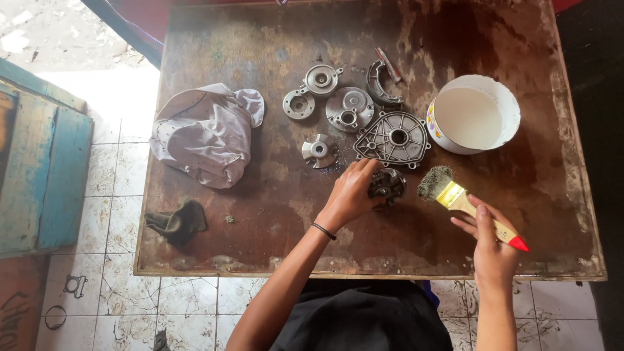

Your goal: Cleaning metallic motorcycle engine and brake hub parts using a brush and cleaning solution at a workbench.

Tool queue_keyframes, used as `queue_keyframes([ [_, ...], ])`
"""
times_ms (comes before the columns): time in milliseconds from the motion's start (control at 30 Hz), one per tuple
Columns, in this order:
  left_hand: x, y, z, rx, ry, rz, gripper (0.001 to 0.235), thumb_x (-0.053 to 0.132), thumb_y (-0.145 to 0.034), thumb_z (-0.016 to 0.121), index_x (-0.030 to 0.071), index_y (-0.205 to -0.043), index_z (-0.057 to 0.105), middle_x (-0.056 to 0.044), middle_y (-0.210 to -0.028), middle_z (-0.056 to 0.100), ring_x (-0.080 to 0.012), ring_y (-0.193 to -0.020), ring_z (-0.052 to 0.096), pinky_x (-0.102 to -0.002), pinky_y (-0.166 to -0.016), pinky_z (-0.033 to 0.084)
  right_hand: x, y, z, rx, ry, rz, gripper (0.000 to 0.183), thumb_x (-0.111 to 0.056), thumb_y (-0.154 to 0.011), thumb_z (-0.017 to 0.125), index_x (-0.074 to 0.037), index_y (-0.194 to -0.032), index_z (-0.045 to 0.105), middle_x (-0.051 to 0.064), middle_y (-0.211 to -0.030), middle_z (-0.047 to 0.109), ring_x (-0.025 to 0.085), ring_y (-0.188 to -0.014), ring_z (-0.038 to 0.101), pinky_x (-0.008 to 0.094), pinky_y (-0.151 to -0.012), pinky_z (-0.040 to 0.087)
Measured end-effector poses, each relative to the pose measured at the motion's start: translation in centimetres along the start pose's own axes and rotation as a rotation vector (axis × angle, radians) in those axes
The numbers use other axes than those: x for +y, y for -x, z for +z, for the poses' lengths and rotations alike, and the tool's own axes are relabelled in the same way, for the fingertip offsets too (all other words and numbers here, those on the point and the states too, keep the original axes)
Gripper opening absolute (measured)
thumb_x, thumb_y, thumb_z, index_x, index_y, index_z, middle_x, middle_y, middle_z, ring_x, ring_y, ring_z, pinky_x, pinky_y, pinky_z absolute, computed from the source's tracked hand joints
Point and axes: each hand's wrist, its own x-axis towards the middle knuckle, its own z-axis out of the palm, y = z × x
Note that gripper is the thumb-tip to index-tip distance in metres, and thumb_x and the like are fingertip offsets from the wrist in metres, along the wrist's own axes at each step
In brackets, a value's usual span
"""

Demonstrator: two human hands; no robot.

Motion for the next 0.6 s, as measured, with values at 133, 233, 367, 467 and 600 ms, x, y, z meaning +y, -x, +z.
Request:
queue_keyframes([
  [133, -0.2, 0.8, -0.2, 0.051, -0.04, 0.054, 0.048, 0.007, -0.075, 0.081, 0.008, -0.117, 0.058, -0.009, -0.108, 0.066, -0.0346, -0.107, 0.059, -0.046, -0.088, 0.051, -0.3, -0.1, 0.4, -0.014, -0.005, -0.003, 0.036, -0.017, -0.112, 0.053, 0.013, -0.13, 0.061, 0.022, -0.129, 0.066, 0.03, -0.104, 0.071, 0.043, -0.09, 0.064],
  [233, -1.0, 1.0, -0.1, 0.157, -0.189, 0.152, 0.044, -0.004, -0.075, 0.072, 0.007, -0.116, 0.059, -0.008, -0.108, 0.066, -0.0325, -0.107, 0.058, -0.044, -0.094, 0.051, -0.3, 0.2, 0.3, -0.022, 0.009, -0.008, 0.035, -0.017, -0.112, 0.053, 0.013, -0.129, 0.061, 0.022, -0.128, 0.067, 0.03, -0.104, 0.072, 0.044, -0.09, 0.064],
  [367, -1.4, 1.4, -1.0, 0.141, -0.206, 0.239, 0.047, -0.005, -0.073, 0.071, 0.007, -0.119, 0.062, -0.008, -0.114, 0.066, -0.0316, -0.113, 0.056, -0.043, -0.1, 0.048, 0.1, 0.3, 0.5, -0.038, 0.014, -0.001, 0.034, -0.016, -0.111, 0.054, 0.012, -0.129, 0.062, 0.022, -0.127, 0.067, 0.03, -0.105, 0.072, 0.044, -0.09, 0.064],
  [467, -2.2, 2.4, -0.4, 0.079, -0.217, 0.29, 0.05, -0.003, -0.069, 0.072, 0.007, -0.116, 0.064, -0.008, -0.118, 0.066, -0.0315, -0.117, 0.056, -0.044, -0.102, 0.047, 0.5, 0.4, 0.6, -0.035, 0.011, 0.013, 0.034, -0.016, -0.111, 0.054, 0.012, -0.129, 0.062, 0.022, -0.127, 0.067, 0.03, -0.104, 0.071, 0.043, -0.09, 0.064],
  [600, -3.5, 4.3, 1.0, 0.09, -0.273, 0.303, 0.053, 0.002, -0.067, 0.078, 0.011, -0.118, 0.064, -0.004, -0.129, 0.065, -0.0286, -0.128, 0.056, -0.045, -0.109, 0.045, 0.4, 0.6, 0.8, -0.033, 0.02, 0.04, 0.034, -0.017, -0.111, 0.054, 0.01, -0.129, 0.063, 0.02, -0.126, 0.068, 0.028, -0.104, 0.071, 0.041, -0.089, 0.064],
])
